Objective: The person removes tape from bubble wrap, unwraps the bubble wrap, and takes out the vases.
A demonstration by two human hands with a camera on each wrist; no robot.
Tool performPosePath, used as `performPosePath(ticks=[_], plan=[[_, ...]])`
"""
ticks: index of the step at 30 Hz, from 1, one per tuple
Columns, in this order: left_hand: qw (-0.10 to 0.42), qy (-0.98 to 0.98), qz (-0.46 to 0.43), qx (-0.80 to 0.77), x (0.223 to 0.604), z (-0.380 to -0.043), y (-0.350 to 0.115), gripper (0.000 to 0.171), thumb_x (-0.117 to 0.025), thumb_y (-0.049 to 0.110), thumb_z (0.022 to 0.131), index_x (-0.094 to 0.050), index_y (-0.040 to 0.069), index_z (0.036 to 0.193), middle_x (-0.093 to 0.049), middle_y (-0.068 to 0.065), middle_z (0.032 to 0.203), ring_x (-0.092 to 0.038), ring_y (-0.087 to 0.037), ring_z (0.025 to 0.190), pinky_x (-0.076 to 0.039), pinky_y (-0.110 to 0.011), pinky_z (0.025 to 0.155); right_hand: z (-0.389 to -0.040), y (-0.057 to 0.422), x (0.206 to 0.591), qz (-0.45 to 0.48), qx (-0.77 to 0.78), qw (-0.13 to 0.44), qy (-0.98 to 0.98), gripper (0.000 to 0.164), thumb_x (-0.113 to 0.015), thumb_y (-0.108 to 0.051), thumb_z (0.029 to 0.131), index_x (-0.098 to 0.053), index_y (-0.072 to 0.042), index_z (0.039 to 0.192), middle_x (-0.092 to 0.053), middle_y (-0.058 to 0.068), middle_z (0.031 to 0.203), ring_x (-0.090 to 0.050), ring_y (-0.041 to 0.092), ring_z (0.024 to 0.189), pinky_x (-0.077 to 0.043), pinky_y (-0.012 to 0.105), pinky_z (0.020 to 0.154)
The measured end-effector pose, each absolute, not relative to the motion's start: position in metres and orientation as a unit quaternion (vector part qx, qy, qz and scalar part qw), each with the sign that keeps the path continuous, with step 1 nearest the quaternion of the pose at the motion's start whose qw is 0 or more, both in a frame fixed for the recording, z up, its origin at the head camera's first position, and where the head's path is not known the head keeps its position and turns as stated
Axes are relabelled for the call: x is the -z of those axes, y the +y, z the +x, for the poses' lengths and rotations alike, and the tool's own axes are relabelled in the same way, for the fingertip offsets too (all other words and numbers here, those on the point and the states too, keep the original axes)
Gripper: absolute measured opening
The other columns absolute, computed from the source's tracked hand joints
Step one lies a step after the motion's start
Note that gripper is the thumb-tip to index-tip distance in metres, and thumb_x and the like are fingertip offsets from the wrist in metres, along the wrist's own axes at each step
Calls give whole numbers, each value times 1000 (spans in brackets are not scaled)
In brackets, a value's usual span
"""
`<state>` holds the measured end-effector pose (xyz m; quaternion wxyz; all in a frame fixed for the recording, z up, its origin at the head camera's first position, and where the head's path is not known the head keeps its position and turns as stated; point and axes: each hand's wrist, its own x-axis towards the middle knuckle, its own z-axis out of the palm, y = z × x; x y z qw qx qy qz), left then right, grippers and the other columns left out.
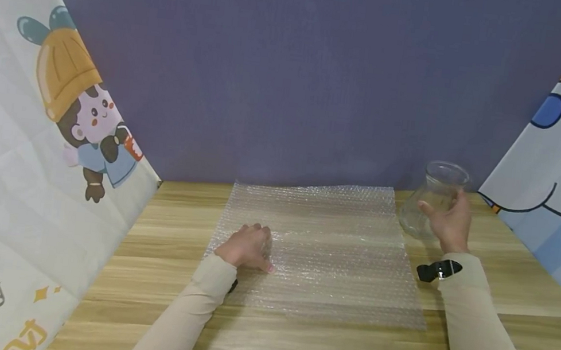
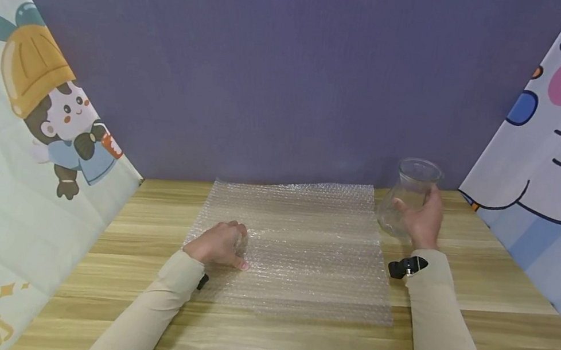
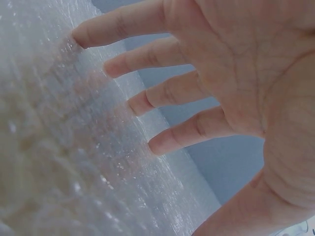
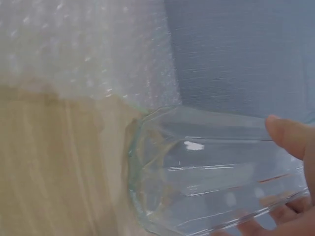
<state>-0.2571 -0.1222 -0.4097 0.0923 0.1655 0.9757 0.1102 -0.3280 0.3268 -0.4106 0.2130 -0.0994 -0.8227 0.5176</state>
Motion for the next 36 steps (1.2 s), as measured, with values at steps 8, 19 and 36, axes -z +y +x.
performPosePath(ticks=[8,19,36], plan=[[91,975,169,-114,407,-256,-123,69,-94,41,68,-64,7,120,-64,-13,118,-59,-39,115,-51,-54,102,-330,328,417,-77,-493,225,-837,86,-75,-16,93,-23,-9,161,-27,19,167,-21,38,157,-16,53,129],[92,974,171,-115,410,-257,-117,68,-94,41,68,-64,6,117,-61,-15,118,-58,-41,114,-51,-56,102,-326,332,415,-82,-493,202,-842,89,-73,-19,94,-17,-8,162,-18,21,169,-16,43,157,-13,59,128],[107,977,145,-118,414,-257,-116,88,-94,42,69,-57,2,137,-50,-23,139,-51,-49,128,-48,-59,107,-321,335,411,-109,-489,158,-851,106,-72,-43,93,-2,-2,163,-9,28,169,-13,51,155,-16,63,126]])
